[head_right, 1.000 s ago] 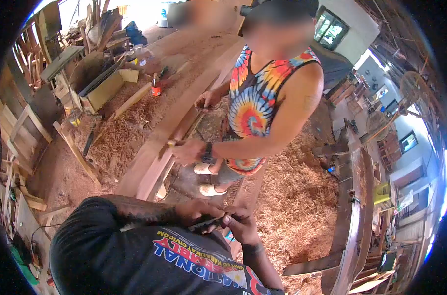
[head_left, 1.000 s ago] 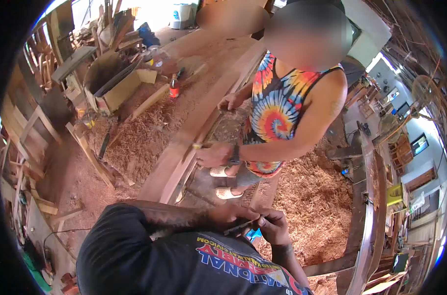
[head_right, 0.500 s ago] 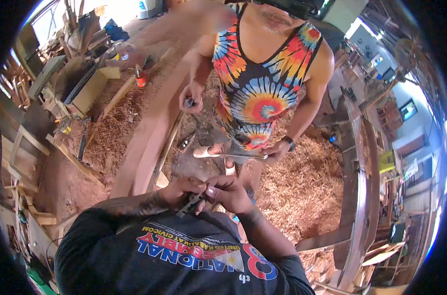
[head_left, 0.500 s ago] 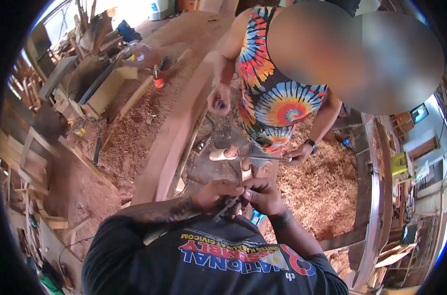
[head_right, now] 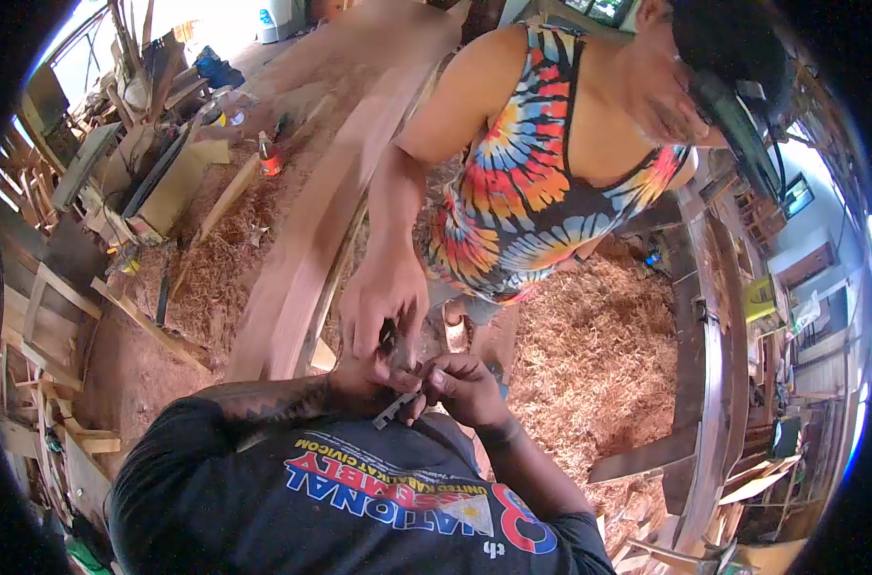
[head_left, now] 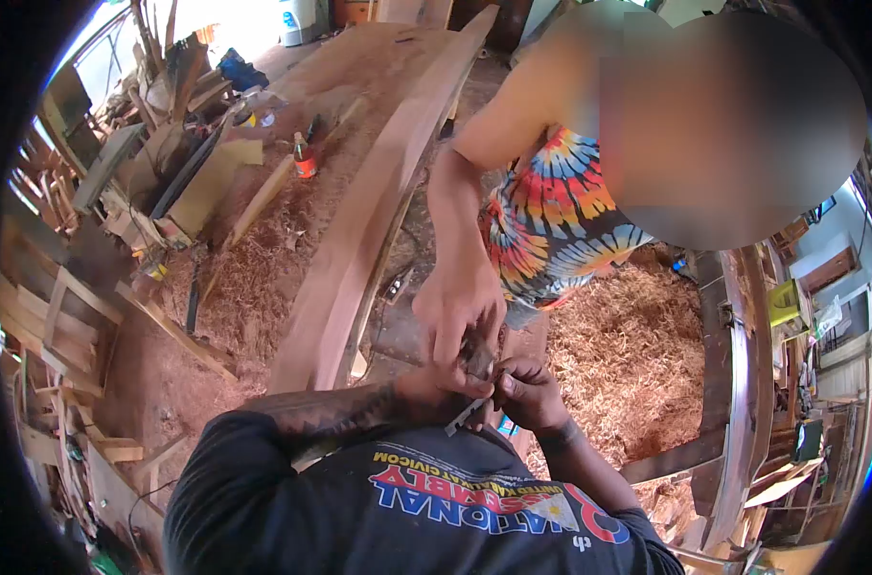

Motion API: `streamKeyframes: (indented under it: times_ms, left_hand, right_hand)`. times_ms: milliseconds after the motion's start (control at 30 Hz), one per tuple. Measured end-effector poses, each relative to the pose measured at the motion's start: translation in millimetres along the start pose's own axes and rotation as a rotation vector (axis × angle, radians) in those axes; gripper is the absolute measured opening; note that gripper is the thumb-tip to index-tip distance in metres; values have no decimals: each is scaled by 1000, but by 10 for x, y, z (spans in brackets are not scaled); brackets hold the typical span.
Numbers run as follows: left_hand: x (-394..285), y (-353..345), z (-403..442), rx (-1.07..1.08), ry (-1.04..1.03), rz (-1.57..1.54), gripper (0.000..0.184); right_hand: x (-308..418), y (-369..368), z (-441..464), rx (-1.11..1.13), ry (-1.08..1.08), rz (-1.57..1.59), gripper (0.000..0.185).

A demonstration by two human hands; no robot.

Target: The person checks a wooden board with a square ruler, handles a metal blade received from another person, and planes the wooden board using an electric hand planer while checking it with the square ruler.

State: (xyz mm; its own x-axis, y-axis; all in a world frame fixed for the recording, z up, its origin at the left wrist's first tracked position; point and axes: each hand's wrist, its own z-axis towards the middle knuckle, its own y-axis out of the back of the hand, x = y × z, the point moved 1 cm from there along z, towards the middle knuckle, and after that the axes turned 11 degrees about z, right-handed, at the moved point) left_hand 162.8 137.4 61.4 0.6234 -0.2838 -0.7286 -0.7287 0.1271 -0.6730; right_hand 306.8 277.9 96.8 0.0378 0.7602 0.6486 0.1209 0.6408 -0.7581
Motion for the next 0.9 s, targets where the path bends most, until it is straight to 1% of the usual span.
streamKeyframes:
  times_ms: [67,133,233,267,467,567,633,667,767,833,867,900]
  left_hand:
    - [232,78,81,69,-70,-70,23]
    - [278,137,135,110,-76,-101,22]
    - [221,176,166,123,-38,-91,21]
    - [205,168,169,125,-26,-82,21]
    - [151,146,163,122,26,-24,22]
    - [42,159,103,99,87,60,24]
    - [-60,219,35,89,151,171,25]
    - [-130,272,-26,82,186,255,26]
    - [-565,562,-428,155,275,823,28]
    - [-1097,726,-801,151,228,1462,30]
    - [-1792,-9,-775,-105,665,1809,33]
    - [-1998,71,-1082,-334,262,1664,34]
  right_hand:
    - [-14,21,-76,12,11,14,23]
    - [-61,125,-127,36,25,18,27]
    - [-105,251,-101,23,19,-16,27]
    - [-116,225,-146,-47,-3,-11,28]
    - [-145,275,-165,-36,-1,-22,28]
    - [-150,182,-117,38,-7,7,26]
    - [-301,396,-119,10,0,49,24]
    - [-355,491,-164,-9,6,74,24]
    - [-260,388,-241,-65,-17,192,24]
    - [-190,381,-282,-37,8,188,26]
    - [-172,421,-313,-21,20,168,26]
    - [-177,463,-339,-8,28,148,27]
